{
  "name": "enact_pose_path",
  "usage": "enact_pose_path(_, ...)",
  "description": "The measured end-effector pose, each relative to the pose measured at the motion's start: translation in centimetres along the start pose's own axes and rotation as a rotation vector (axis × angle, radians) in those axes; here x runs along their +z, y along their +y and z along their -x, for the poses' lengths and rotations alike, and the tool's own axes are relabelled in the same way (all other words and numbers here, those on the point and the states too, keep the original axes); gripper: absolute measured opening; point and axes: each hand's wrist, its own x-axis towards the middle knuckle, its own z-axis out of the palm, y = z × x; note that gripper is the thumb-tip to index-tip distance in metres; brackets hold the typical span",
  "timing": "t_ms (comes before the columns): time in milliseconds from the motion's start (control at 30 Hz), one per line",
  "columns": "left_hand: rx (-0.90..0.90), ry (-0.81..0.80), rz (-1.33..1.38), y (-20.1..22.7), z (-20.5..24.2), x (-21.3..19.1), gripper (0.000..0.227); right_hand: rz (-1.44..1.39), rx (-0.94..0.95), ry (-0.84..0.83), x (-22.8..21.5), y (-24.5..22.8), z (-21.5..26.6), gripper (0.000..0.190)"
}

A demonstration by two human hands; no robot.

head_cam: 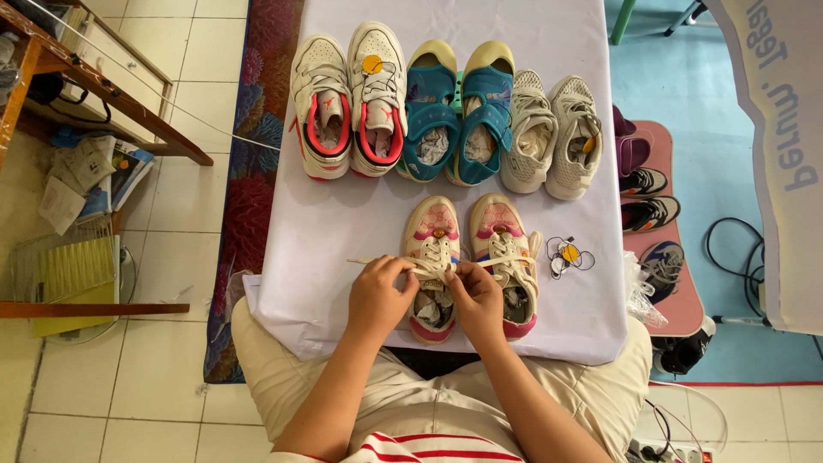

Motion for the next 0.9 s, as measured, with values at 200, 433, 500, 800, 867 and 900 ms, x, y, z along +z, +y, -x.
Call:
enact_pose_path(200,-0.16,0.105,-0.083,-2.5,0.0,-0.6,0.009,-0.014,0.001,0.052,0.2,0.1,0.3,0.012)
enact_pose_path(433,-0.348,0.111,-0.18,-5.3,0.4,-2.9,0.008,-0.065,0.015,0.08,0.3,0.3,0.4,0.01)
enact_pose_path(500,-0.442,0.063,-0.193,-5.9,0.4,-3.9,0.009,-0.081,0.023,0.083,0.3,0.2,0.4,0.01)
enact_pose_path(800,-0.512,-0.285,-0.097,-3.5,0.1,-5.9,0.02,-0.455,0.278,0.088,-0.4,1.0,-0.8,0.008)
enact_pose_path(867,-0.403,-0.33,-0.026,-1.5,-0.3,-5.7,0.032,-0.514,0.311,0.069,-0.7,0.9,-1.1,0.01)
enact_pose_path(900,-0.28,-0.284,0.143,-1.0,-0.4,-5.1,0.028,-0.566,0.31,0.033,-0.8,0.8,-1.1,0.012)
